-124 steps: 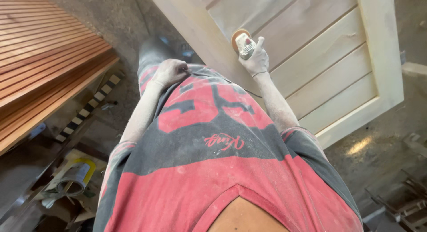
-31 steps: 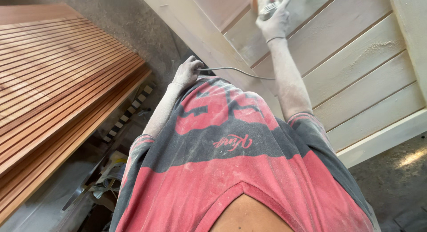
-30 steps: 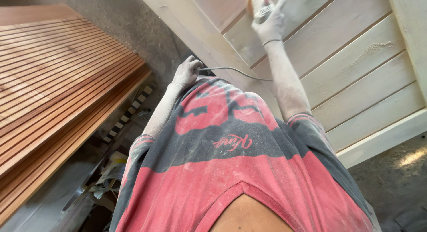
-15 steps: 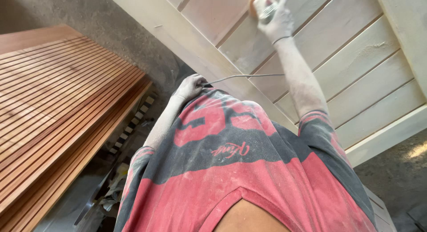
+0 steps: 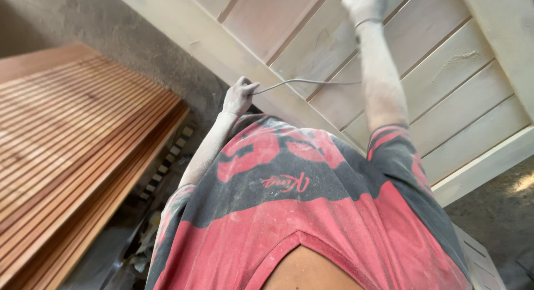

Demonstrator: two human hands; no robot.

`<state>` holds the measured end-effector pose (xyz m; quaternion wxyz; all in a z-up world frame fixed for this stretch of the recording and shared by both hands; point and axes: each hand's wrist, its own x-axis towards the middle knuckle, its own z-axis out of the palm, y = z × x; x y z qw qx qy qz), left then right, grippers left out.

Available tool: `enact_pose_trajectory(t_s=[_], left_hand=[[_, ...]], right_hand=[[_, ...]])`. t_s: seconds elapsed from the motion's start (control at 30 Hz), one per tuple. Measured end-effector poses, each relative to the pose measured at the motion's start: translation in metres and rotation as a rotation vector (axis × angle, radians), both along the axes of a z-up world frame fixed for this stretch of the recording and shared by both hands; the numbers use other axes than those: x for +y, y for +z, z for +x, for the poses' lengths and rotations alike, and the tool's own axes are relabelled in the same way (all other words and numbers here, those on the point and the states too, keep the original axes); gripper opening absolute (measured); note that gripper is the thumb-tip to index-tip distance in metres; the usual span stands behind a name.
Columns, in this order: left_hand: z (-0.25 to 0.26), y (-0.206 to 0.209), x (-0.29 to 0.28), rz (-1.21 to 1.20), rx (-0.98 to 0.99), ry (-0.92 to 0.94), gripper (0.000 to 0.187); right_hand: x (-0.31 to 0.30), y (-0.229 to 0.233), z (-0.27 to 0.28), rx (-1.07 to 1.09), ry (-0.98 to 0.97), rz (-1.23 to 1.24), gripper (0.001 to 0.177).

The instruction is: The person uses an orbital sander to smooth the surface of a large wooden panel. They move the sander systematically across the panel's surface, covering different sections to even out the wood grain.

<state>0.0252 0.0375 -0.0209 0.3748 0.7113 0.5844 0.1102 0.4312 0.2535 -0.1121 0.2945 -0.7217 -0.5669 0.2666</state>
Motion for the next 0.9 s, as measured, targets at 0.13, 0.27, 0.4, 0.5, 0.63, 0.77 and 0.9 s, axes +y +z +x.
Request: enact_pose_trajectory(t_s=[0.13,0.27,0.4,0.5,0.63,0.77,0.9], left_hand=[[0.0,0.015,0.024,0.023,-0.117,0.135,0.051],[0.004,0.013,0.045,0.189,-0.16,-0.059,0.062],[0.025,-0.009,0.062,0.2,-0.027,-0.279,0.063],[0.044,-0.029,0.072,0.228,0.094,-0.478,0.058],[0.059,-0.046,0.077,0.255,0.219,-0.58,0.056],[0.06,-0.052,0.079,0.203,0.172,-0.541,0.053],[0.057,-0.055,0.078,0.209,0.182,-0.538,0.052]], right_hand=[[-0.055,0.027,-0.051,-0.202,0.045,0.047,0.114],[-0.109,0.057,-0.087,-0.191,0.248,-0.305,0.108],[-0.111,0.074,-0.089,-0.231,0.37,-0.306,0.105],[-0.077,0.072,-0.062,-0.216,0.333,-0.171,0.102],[-0.012,0.051,-0.003,-0.199,0.157,-0.192,0.086],[0.045,0.021,0.056,-0.229,0.065,-0.087,0.094],[0.08,-0.011,0.093,-0.213,-0.009,-0.125,0.071]])
